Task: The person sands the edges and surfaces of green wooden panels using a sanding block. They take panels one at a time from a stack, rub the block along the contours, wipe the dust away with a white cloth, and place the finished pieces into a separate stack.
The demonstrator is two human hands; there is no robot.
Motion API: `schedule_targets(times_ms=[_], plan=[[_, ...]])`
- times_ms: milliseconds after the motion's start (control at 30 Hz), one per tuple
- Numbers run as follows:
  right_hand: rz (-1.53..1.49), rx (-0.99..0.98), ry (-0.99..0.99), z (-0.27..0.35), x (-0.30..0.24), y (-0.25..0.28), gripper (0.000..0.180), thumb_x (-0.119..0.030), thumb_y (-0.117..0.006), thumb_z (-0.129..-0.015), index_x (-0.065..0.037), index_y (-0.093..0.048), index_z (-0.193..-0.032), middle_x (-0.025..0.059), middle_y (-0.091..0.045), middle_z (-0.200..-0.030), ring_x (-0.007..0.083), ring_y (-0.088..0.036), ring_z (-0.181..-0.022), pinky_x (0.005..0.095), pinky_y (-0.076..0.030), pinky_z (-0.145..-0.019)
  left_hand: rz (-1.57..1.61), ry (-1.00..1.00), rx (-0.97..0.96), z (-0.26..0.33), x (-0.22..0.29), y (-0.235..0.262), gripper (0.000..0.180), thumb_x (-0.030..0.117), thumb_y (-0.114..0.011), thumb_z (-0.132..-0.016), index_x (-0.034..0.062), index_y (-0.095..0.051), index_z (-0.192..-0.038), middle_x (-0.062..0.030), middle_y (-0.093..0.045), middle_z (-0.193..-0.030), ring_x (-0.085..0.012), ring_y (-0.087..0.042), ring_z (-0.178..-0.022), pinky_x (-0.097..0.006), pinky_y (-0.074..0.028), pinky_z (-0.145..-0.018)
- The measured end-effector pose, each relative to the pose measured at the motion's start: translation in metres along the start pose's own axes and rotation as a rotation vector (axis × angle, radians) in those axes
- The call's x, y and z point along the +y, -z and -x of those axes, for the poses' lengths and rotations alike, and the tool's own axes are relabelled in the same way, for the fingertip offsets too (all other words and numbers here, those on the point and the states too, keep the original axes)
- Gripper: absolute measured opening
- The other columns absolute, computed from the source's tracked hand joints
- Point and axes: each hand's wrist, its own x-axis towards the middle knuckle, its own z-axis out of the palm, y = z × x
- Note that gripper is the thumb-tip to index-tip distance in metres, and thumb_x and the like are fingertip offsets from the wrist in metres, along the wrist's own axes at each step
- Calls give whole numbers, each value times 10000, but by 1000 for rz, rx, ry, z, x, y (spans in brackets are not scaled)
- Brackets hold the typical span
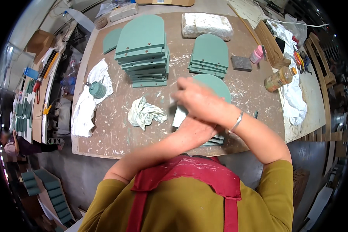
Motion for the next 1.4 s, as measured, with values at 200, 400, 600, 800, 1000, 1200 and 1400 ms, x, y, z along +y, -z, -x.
schedule_targets(times_ms=[200,400,600,800,1000,1200,1400], plan=[[100,249,-167,-11,45,9,184,-48,-688,-840,-15,-737,-1014,150,-584,-962,334,-599,-938,428,-509,-837,8,-37,29,0,0,23,600,420,-537,-1008,42,-463,-1468,-162,-482,-1501,-326,-354,-1461,-557,-239,-1194],[72,160,-104,-3,2,6,79,-27,-653,-832,1,-678,-902,170,-546,-937,348,-578,-925,449,-503,-808,-185,-17,-38,-1,1,17,618,426,-499,-1024,56,-415,-1513,-150,-427,-1564,-325,-315,-1491,-518,-200,-1231],[70,328,-199,2,26,-8,215,-62,-716,-846,-23,-733,-1057,135,-587,-956,320,-599,-922,421,-508,-815,-95,-37,-26,-1,0,17,583,430,-463,-1038,61,-468,-1489,-111,-464,-1535,-294,-344,-1470,-533,-246,-1210],[185,364,-465,5,46,19,161,-52,-672,-836,-13,-733,-980,161,-582,-950,355,-593,-959,461,-506,-851,-61,-25,-1,-1,3,27,586,425,-543,-1009,64,-472,-1465,-152,-492,-1490,-317,-391,-1430,-521,-236,-1194],[130,323,-257,-5,18,-4,116,-85,-686,-838,-4,-705,-919,174,-583,-943,355,-600,-979,454,-512,-838,-89,-24,-86,-4,3,27,527,418,-502,-1017,66,-548,-1406,-119,-554,-1424,-282,-418,-1394,-545,-270,-1161],[158,491,-603,36,57,10,181,-145,-707,-886,-9,-739,-1000,182,-609,-970,373,-621,-948,454,-509,-861,-27,-26,30,1,4,26,576,394,-564,-1006,37,-486,-1451,-152,-450,-1533,-320,-365,-1462,-542,-287,-1171],[114,466,-632,34,37,23,195,-142,-686,-895,-30,-742,-1045,182,-601,-1018,366,-616,-965,448,-505,-893,-49,-31,9,-1,4,26,592,396,-571,-1000,29,-485,-1457,-154,-441,-1532,-327,-372,-1453,-547,-284,-1170]])
